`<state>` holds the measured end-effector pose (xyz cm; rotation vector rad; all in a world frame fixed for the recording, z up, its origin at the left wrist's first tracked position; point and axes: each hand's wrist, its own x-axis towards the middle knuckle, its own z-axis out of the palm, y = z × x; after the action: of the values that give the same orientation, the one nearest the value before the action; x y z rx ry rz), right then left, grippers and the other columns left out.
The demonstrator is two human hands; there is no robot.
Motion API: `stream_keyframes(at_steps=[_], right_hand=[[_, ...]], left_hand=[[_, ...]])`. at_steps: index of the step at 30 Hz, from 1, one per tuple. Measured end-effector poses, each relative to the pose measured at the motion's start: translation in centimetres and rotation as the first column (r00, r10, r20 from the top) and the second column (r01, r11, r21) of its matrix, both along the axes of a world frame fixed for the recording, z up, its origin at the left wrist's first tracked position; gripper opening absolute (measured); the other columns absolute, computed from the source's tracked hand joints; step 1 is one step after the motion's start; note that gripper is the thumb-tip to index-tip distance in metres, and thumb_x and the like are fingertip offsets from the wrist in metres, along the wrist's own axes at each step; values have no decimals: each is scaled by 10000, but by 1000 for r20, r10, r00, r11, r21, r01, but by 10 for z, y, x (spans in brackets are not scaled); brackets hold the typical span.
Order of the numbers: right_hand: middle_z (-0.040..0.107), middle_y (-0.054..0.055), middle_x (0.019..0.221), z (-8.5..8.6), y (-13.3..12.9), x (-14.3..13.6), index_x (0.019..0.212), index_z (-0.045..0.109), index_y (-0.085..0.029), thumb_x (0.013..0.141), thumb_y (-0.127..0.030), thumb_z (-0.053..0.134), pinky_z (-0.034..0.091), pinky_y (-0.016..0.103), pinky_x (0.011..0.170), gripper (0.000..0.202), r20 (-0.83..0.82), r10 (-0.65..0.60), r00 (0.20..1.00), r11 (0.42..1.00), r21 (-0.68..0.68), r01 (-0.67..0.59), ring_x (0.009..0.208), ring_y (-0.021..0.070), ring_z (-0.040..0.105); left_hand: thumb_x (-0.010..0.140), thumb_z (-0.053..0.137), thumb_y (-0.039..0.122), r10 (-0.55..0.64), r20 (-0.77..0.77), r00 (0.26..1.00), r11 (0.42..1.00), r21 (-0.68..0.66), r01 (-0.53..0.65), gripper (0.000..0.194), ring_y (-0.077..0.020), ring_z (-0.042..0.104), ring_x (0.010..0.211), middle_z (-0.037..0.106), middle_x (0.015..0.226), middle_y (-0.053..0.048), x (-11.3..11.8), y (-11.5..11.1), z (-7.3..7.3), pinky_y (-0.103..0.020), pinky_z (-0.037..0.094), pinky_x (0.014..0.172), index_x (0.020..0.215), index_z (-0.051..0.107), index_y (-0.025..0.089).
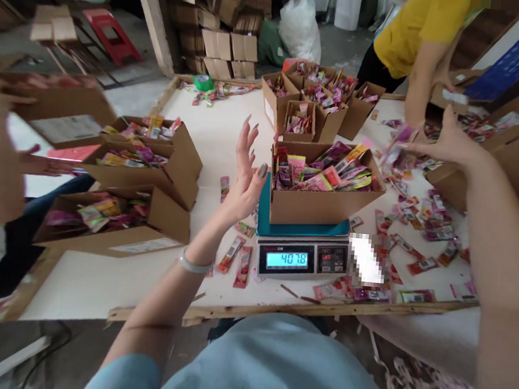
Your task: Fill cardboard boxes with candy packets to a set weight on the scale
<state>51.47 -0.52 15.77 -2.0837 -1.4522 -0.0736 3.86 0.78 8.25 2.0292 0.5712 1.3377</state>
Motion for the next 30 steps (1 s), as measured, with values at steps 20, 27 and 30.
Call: stream_keyframes(at_steps=[20,27,30], right_hand=[[682,122,1023,36,-28,-146,844,590,-218,999,-500,568,574,457,988,323,46,301,952,953,-28,-300,1022,277,688],[678,281,1270,5,-126,-116,984,597,-226,1061,-470,359,477,674,1094,350,369,-178,912,978,172,122,1301,455,623],[637,251,1441,-30,-138,-100,959,591,-222,908,-550,570,339,758,1193,333,355,-154,922,971,225,76,1431,502,523]], left_hand=[[638,879,789,-97,-160,982,995,-43,92,1492,-432,63,1702,32,1832,-229,4,15,-77,-634,185,1368,1736,-18,325],[574,939,739,-150,-228,962,983,-136,121,1523,-439,50,1702,158,1819,-223,-6,17,-104,-646,102,1376,1743,70,296],[562,891,818,-142,-290,946,965,-255,67,1586,-491,15,1689,67,1822,-257,-14,12,-107,-686,55,1357,1750,10,246]])
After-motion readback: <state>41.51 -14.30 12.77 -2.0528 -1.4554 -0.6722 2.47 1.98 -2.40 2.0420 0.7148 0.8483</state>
